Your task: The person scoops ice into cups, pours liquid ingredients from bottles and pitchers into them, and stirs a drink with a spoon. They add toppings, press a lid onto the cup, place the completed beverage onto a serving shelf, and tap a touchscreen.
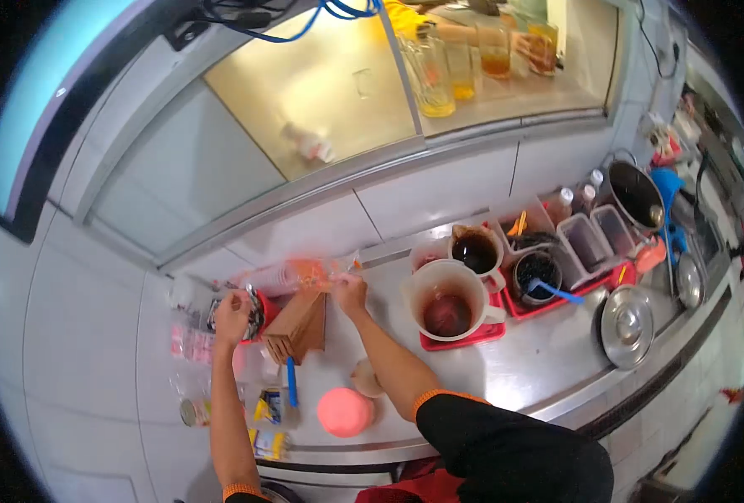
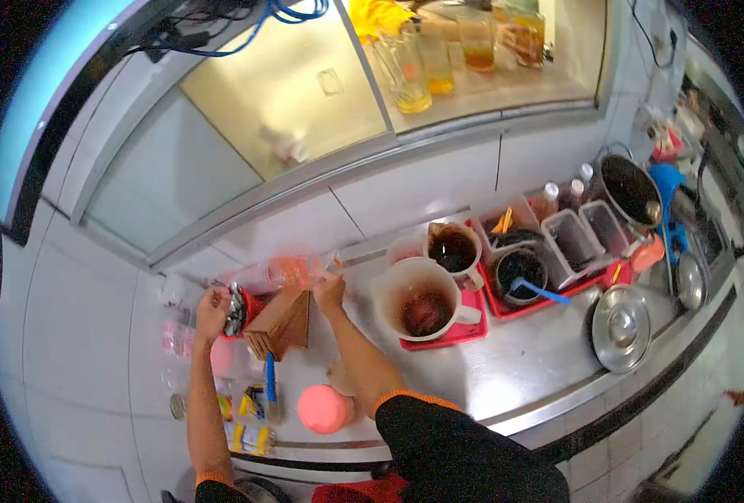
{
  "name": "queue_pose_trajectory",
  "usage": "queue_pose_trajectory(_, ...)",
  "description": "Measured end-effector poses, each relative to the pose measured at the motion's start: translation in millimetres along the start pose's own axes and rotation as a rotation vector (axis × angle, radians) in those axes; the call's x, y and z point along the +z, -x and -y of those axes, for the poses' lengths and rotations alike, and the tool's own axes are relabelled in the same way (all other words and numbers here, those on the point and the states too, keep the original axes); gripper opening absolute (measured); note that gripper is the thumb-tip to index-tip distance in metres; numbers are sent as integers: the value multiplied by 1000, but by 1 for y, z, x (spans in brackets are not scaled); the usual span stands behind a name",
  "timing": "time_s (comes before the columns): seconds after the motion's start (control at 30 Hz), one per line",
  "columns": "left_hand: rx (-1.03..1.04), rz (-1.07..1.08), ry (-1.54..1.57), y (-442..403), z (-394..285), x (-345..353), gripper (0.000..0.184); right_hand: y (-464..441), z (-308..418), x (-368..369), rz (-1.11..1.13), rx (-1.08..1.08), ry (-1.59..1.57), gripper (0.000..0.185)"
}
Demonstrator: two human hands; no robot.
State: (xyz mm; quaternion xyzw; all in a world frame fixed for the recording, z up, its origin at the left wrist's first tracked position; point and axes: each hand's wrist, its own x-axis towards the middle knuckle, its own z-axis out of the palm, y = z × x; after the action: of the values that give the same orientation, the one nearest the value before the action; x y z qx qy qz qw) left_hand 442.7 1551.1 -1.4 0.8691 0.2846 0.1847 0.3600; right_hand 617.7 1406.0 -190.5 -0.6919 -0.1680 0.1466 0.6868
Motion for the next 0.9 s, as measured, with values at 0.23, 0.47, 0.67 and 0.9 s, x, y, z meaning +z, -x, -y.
queue_pose_trajectory(0.23, 214, 319, -745, -90, 57, 23, 50, -39, -4, 73, 416, -142, -179, 27)
queue_pose_trajectory(0.47, -19, 444, -1002, -102, 88, 49, 63, -54, 5, 99, 674, -273, -344, 27)
queue_pose_trajectory(0.67, -47, 361, -1038, -107, 83, 63, 62, -86, -42, 125, 734, -202, -219, 24)
queue_pose_trajectory(0.9, 8, 324, -1126, -108, 67, 75, 58, -99, -64, 163, 356, -983, 852, 31)
